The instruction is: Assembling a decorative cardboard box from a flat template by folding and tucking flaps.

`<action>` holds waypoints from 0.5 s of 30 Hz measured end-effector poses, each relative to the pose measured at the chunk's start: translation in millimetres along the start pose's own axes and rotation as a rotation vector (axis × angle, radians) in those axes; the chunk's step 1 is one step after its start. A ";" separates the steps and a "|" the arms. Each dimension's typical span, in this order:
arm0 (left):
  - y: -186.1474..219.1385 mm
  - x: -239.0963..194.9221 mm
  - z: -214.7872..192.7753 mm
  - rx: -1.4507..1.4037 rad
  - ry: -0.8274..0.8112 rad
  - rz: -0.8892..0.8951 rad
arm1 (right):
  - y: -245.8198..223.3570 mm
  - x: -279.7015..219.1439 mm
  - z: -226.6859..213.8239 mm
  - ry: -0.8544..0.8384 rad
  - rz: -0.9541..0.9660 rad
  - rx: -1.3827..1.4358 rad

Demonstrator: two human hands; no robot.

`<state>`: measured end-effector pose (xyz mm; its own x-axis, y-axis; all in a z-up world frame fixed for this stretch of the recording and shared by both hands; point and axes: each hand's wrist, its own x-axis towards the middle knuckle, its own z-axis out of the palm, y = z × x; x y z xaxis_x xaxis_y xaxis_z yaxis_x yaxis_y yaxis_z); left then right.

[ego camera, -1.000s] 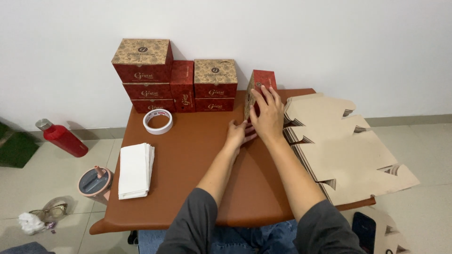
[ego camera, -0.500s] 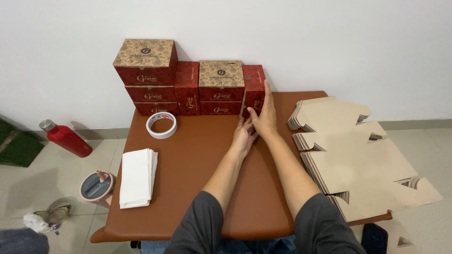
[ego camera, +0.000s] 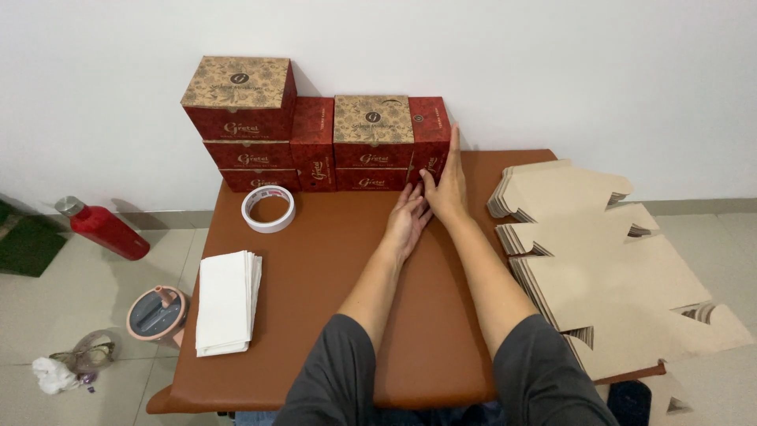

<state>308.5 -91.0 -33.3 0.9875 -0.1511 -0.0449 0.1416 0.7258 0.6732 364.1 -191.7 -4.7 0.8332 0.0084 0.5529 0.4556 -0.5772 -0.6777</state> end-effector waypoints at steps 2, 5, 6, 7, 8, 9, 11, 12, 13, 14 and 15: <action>-5.7 4.6 -8.3 -0.005 0.005 -0.003 | -0.7 -2.0 -0.9 0.003 0.012 0.002; -5.9 5.4 -10.3 -0.020 0.009 -0.003 | 3.4 -5.8 -3.6 0.032 0.027 0.018; -5.2 4.0 -9.6 -0.031 0.020 -0.001 | 5.8 -8.2 -4.8 0.048 0.036 0.034; -5.9 4.2 -11.4 -0.034 0.010 -0.007 | -5.4 -16.1 -14.8 0.055 0.037 0.024; -6.9 4.4 -13.2 -0.027 0.036 -0.020 | -16.6 -24.2 -24.6 0.013 0.101 -0.028; -7.4 3.4 -15.8 -0.018 0.066 -0.034 | -28.4 -33.4 -33.3 -0.029 0.167 -0.077; -11.8 2.1 -20.8 0.047 0.069 -0.033 | -55.4 -65.5 -66.2 -0.144 0.214 -0.195; -14.7 0.8 -24.2 0.113 0.078 -0.026 | -68.9 -82.4 -81.9 -0.266 0.258 -0.307; -11.3 -11.1 -20.9 0.114 0.074 -0.034 | -82.6 -104.0 -105.0 -0.262 0.266 -0.309; -7.9 -22.9 -17.5 0.312 0.053 -0.043 | -96.5 -125.5 -128.0 -0.369 0.231 -0.471; -5.1 -35.6 -14.7 0.509 0.032 -0.051 | -110.5 -147.9 -150.8 -0.479 0.195 -0.631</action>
<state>273.7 -79.4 -46.1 0.9830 -0.1511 -0.1046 0.1462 0.2981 0.9433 143.2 -252.3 61.4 0.9880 0.1258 0.0892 0.1451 -0.9544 -0.2608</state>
